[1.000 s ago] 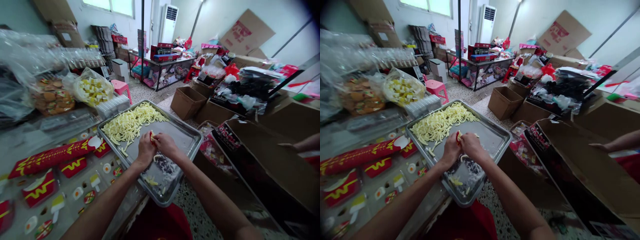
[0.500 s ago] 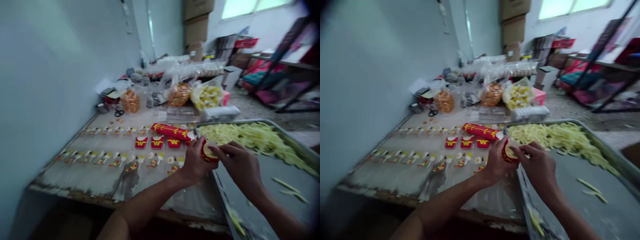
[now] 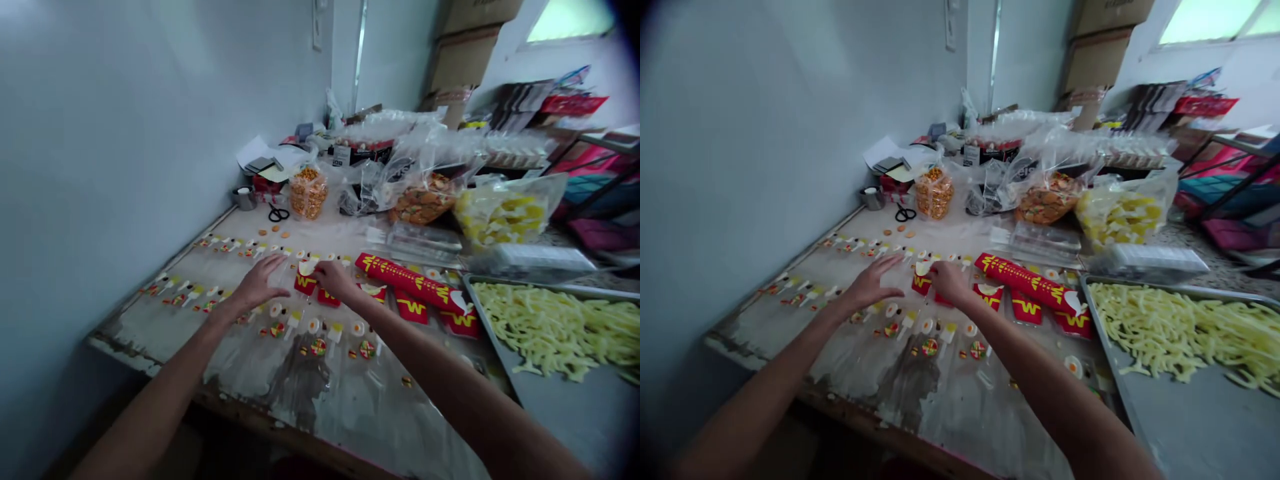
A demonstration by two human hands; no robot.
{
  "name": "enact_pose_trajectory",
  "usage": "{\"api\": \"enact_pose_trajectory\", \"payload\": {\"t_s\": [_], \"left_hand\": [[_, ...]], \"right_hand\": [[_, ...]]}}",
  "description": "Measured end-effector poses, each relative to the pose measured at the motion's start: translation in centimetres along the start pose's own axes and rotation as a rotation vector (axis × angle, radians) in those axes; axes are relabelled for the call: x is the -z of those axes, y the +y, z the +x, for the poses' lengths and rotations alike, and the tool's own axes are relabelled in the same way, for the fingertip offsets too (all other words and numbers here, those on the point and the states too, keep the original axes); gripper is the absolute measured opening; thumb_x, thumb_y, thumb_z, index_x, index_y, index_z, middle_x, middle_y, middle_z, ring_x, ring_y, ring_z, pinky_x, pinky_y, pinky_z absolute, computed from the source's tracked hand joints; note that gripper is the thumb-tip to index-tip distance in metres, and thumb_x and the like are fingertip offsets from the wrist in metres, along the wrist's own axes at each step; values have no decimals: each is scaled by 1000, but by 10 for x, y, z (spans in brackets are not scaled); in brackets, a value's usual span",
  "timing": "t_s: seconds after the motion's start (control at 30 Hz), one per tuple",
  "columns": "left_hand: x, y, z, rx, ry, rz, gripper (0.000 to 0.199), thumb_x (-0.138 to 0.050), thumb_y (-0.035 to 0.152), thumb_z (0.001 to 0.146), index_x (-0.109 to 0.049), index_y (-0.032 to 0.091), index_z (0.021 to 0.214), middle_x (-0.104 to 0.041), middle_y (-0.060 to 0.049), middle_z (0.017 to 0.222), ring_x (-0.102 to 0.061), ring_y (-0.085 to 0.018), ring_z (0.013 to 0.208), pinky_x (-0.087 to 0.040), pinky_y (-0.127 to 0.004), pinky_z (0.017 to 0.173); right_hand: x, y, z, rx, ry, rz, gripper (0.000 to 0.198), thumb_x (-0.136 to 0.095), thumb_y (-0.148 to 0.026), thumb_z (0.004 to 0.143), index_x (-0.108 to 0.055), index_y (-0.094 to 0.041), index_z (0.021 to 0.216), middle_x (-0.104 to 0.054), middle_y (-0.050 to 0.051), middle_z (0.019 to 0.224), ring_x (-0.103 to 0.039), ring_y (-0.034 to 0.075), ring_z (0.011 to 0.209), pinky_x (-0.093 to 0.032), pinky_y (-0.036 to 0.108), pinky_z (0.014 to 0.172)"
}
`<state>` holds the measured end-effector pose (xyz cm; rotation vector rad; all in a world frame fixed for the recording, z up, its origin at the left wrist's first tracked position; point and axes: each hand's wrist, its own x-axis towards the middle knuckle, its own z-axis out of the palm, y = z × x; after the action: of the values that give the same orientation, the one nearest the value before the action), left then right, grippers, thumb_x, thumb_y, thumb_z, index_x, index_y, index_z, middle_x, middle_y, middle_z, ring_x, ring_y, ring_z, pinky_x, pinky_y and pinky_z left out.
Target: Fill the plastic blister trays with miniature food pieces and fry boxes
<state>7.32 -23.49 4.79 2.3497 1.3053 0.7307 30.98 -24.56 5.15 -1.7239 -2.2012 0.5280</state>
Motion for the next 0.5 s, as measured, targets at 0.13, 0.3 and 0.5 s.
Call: {"api": "enact_pose_trajectory", "payload": {"t_s": [0.13, 0.3, 0.5], "left_hand": [[-6, -36, 10, -103, -295, -62, 84, -86, 38, 66, -54, 26, 142, -50, -10, 155, -43, -23, 146, -32, -44, 121], [-32, -51, 13, -183, -274, -93, 44, -77, 38, 75, -73, 35, 119, -63, -4, 142, -50, -26, 140, -39, -45, 117], [-39, -79, 21, -173, -310, -104, 45, -70, 58, 80, -64, 51, 124, -57, 19, 144, -48, -28, 141, -35, -54, 119]], "right_hand": [[-18, -9, 42, 33, -176, -90, 21, -60, -19, 92, -78, -11, 100, -77, 13, 95, -70, 20, 81, -42, 24, 64], [-28, -16, 38, 21, -217, -174, 25, -58, -13, 91, -77, -15, 108, -73, 16, 110, -69, 26, 98, -49, 30, 77], [-12, 4, -9, 38, 6, -116, 30, -53, -25, 97, -73, -28, 119, -72, 5, 116, -67, 22, 99, -47, 27, 74]]}}
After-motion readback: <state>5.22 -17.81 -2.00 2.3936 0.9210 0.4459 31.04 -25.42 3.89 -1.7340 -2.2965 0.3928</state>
